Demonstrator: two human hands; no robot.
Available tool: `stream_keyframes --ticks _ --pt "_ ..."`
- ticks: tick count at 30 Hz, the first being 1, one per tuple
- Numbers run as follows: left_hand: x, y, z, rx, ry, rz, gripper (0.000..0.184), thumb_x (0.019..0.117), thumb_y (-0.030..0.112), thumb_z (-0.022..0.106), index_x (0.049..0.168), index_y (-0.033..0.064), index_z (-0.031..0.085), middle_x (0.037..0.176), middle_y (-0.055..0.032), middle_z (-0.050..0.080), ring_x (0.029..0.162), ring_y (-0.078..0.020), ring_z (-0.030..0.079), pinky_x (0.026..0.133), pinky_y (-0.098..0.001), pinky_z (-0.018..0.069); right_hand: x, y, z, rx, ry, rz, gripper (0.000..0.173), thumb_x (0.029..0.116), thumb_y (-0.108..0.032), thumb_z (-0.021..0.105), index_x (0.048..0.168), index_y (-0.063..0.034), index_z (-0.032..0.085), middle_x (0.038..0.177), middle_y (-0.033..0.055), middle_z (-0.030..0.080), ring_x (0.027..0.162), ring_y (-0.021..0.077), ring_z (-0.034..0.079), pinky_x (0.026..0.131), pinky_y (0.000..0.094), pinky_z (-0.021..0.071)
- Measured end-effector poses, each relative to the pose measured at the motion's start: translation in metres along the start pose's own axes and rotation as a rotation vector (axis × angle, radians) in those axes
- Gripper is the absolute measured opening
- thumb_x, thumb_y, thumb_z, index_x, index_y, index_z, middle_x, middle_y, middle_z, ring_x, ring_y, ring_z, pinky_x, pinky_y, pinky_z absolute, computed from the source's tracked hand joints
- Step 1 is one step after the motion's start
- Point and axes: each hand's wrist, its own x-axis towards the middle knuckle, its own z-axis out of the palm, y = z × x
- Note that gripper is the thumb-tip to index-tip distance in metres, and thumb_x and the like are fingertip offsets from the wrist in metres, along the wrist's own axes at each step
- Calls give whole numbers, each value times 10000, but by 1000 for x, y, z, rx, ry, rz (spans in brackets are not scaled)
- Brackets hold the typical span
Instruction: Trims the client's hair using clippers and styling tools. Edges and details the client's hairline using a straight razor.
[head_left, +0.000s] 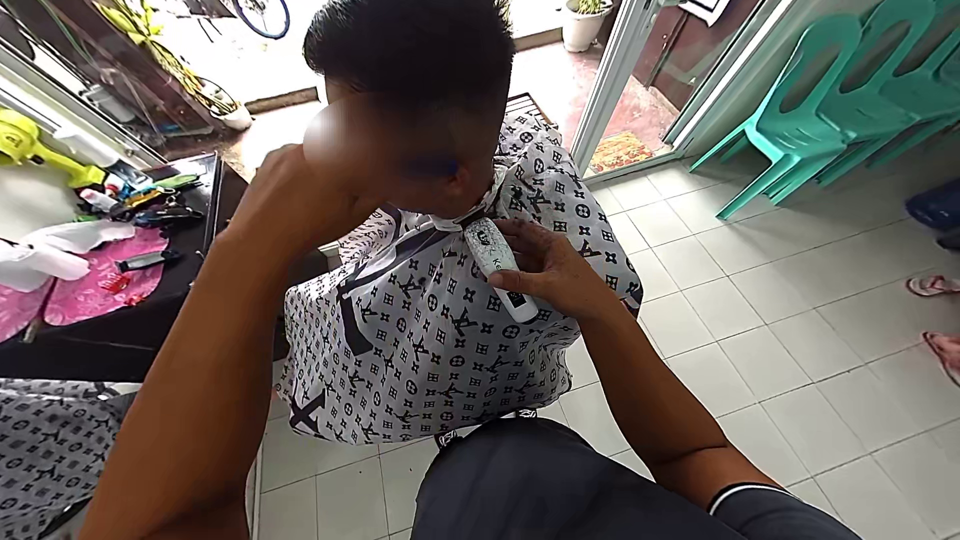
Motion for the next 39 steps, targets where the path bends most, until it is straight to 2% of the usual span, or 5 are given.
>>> stream_keyframes --ticks 13,18,23,28,39 --pt "-24 -17 41 -290 3 -114 476 1079 420 437 802 77 616 611 -22 496 551 -159 490 536 -403 390 -8 7 1 -7 50 51 630 884 -73 758 1457 -58 498 1233 80 695 931 166 735 782 302 640" --pt "-9 -11 28 -154 65 -95 511 1094 414 420 788 23 540 650 -140 517 607 -326 555 563 -530 412 14 3 15 134 54 13 589 928 -95 709 1459 -29 462 1227 121 682 941 233 738 758 383 657" --pt "-59 -23 98 -428 -32 -234 441 1076 350 478 822 18 618 643 -83 540 585 -225 549 562 -466 453 45 1 31 316 -11 122 463 980 -77 606 1418 6 483 1203 173 673 953 272 722 771 412 642" --pt "-113 32 176 -1052 347 -638 410 1122 348 360 996 79 642 720 53 589 599 -24 557 585 -208 512 72 4 50 442 5 182 417 1005 -44 580 1406 10 481 1197 176 666 974 276 714 794 422 631" --pt "-149 66 197 -1144 507 -708 253 1081 198 501 1148 81 716 1055 28 753 938 -58 704 845 -266 586 77 8 53 601 32 122 373 1018 -61 556 1376 0 473 1207 176 652 985 282 712 799 433 631"
